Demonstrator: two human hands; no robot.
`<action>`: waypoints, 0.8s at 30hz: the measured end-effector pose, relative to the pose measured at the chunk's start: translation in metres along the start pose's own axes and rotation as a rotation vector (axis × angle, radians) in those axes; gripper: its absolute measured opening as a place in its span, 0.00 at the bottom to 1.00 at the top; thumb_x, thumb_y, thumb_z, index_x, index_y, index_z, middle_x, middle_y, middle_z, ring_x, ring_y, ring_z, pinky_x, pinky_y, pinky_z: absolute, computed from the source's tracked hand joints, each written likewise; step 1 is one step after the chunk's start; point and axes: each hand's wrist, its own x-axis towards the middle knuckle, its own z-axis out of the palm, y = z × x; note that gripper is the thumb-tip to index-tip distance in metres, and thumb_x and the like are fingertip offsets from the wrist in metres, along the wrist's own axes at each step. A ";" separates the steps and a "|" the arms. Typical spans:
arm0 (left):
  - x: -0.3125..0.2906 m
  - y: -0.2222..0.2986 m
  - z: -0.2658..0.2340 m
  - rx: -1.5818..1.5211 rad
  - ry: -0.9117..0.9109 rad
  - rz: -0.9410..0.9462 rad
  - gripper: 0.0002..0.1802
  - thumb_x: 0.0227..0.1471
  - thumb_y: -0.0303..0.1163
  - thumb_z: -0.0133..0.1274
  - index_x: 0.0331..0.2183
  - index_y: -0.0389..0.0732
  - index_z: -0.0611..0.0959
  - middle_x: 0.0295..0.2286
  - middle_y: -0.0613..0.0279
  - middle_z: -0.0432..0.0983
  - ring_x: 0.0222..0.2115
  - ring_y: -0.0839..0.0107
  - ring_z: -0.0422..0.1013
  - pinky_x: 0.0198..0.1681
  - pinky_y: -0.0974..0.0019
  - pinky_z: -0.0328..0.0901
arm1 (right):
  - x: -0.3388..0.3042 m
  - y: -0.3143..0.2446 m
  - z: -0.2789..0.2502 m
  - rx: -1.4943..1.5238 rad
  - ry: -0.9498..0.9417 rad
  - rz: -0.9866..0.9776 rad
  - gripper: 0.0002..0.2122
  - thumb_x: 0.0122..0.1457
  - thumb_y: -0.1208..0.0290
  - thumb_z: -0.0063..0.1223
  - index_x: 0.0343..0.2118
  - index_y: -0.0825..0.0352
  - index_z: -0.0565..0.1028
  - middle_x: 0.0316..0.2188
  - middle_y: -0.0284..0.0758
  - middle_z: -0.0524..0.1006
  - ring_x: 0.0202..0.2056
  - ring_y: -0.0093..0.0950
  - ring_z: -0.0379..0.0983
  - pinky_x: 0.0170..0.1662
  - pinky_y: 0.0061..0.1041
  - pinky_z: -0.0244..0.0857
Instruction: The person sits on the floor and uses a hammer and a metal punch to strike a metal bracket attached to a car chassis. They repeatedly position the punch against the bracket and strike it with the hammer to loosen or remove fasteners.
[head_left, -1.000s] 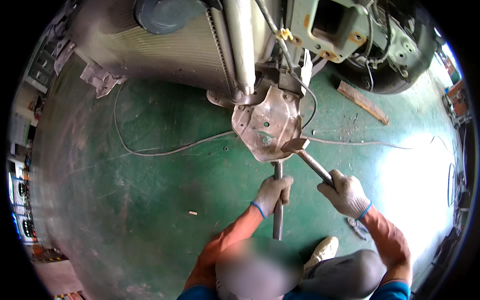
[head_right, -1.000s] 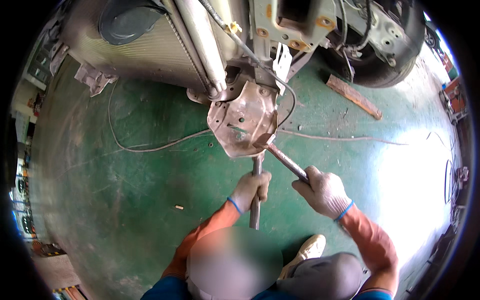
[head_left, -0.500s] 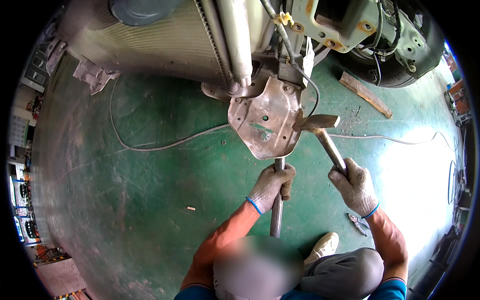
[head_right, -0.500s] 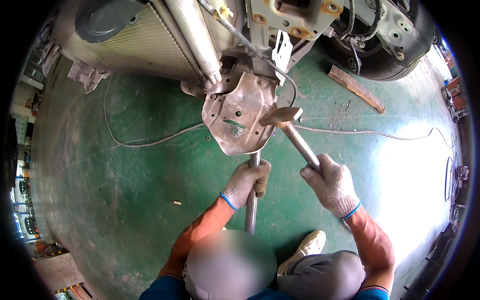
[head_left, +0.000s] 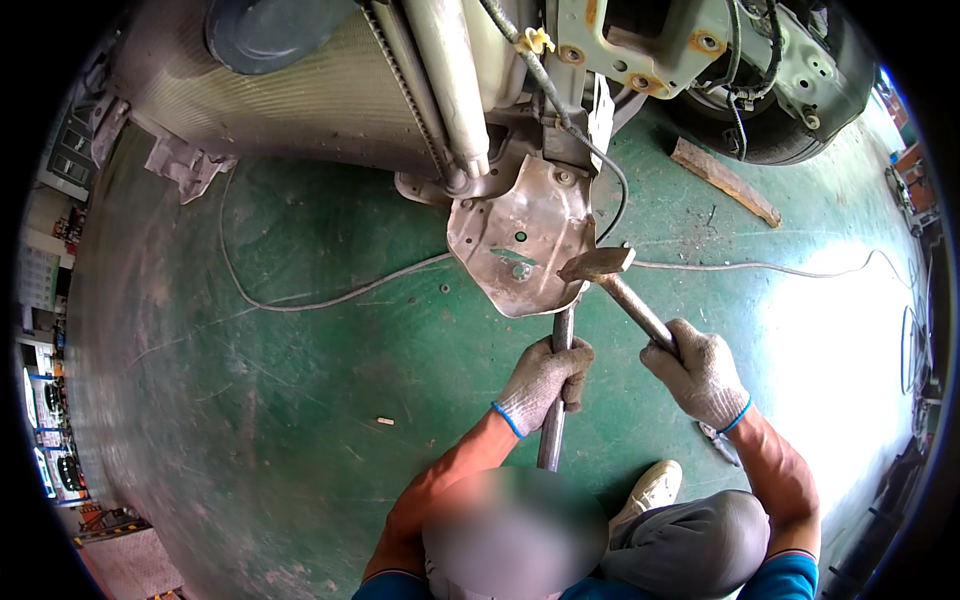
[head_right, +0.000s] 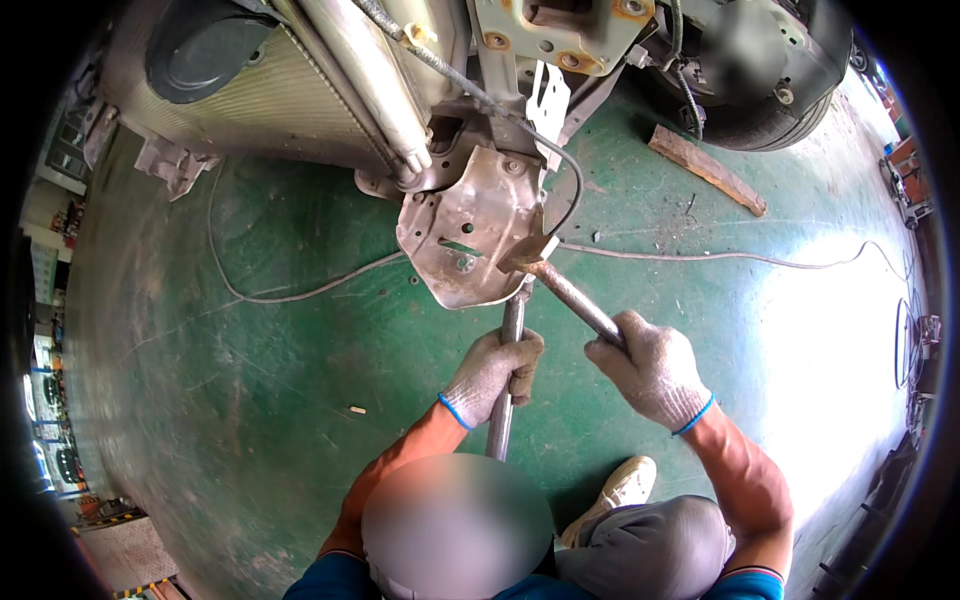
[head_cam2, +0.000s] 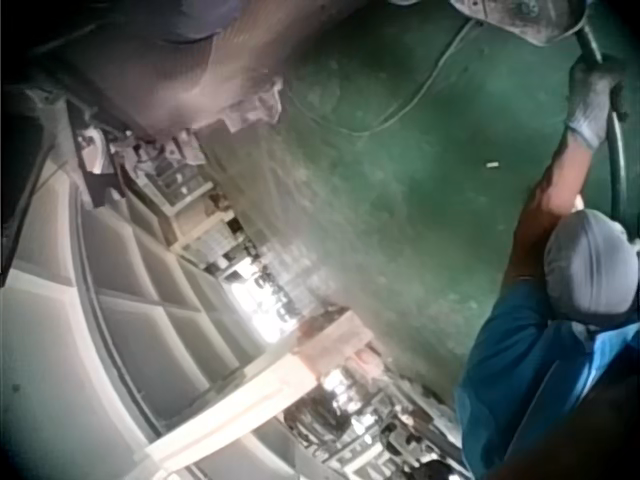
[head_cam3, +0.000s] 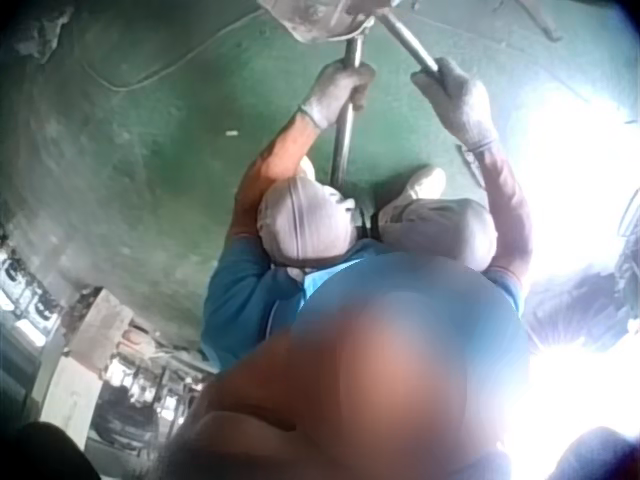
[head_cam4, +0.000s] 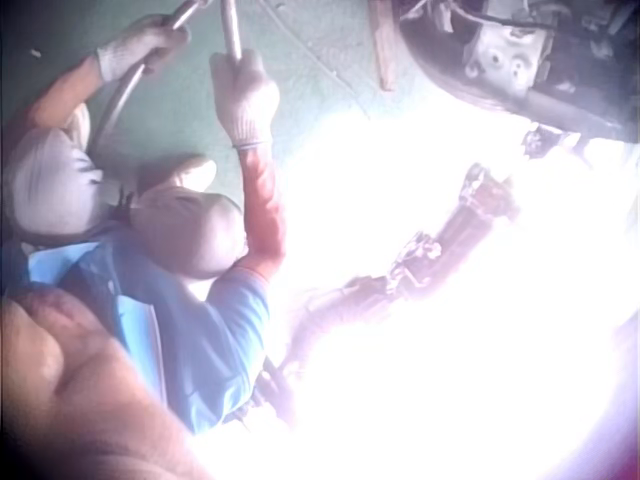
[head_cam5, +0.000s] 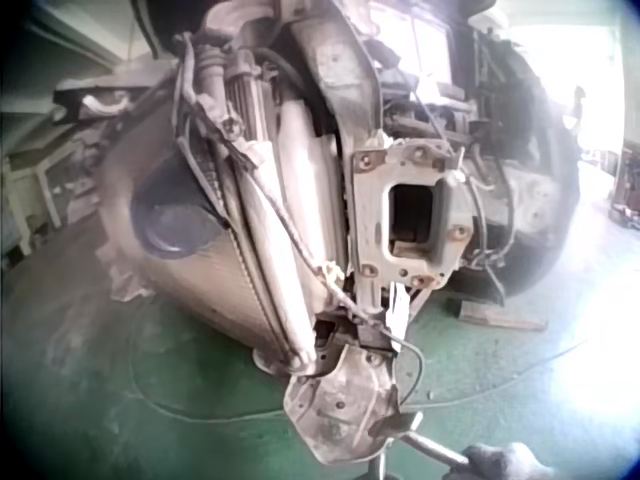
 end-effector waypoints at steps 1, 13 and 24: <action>0.000 0.001 0.000 -0.007 0.003 -0.011 0.10 0.61 0.34 0.59 0.37 0.40 0.76 0.19 0.71 0.66 0.14 0.79 0.62 0.17 0.69 0.59 | 0.000 0.001 0.000 -0.056 -0.020 -0.001 0.15 0.63 0.59 0.62 0.37 0.68 0.77 0.21 0.46 0.77 0.25 0.44 0.80 0.31 0.40 0.71; 0.003 -0.003 -0.006 -0.009 -0.025 0.037 0.08 0.61 0.32 0.56 0.36 0.38 0.78 0.18 0.70 0.68 0.13 0.78 0.64 0.17 0.69 0.64 | -0.021 -0.048 -0.058 0.656 0.547 -0.398 0.13 0.72 0.64 0.49 0.46 0.71 0.73 0.24 0.28 0.72 0.22 0.17 0.65 0.25 0.19 0.61; 0.018 -0.029 -0.023 -0.011 0.037 0.012 0.08 0.60 0.32 0.56 0.35 0.38 0.76 0.18 0.69 0.67 0.13 0.78 0.63 0.16 0.68 0.61 | -0.003 -0.004 -0.017 0.446 0.170 -0.037 0.10 0.64 0.68 0.63 0.36 0.71 0.77 0.22 0.29 0.73 0.24 0.17 0.67 0.29 0.24 0.67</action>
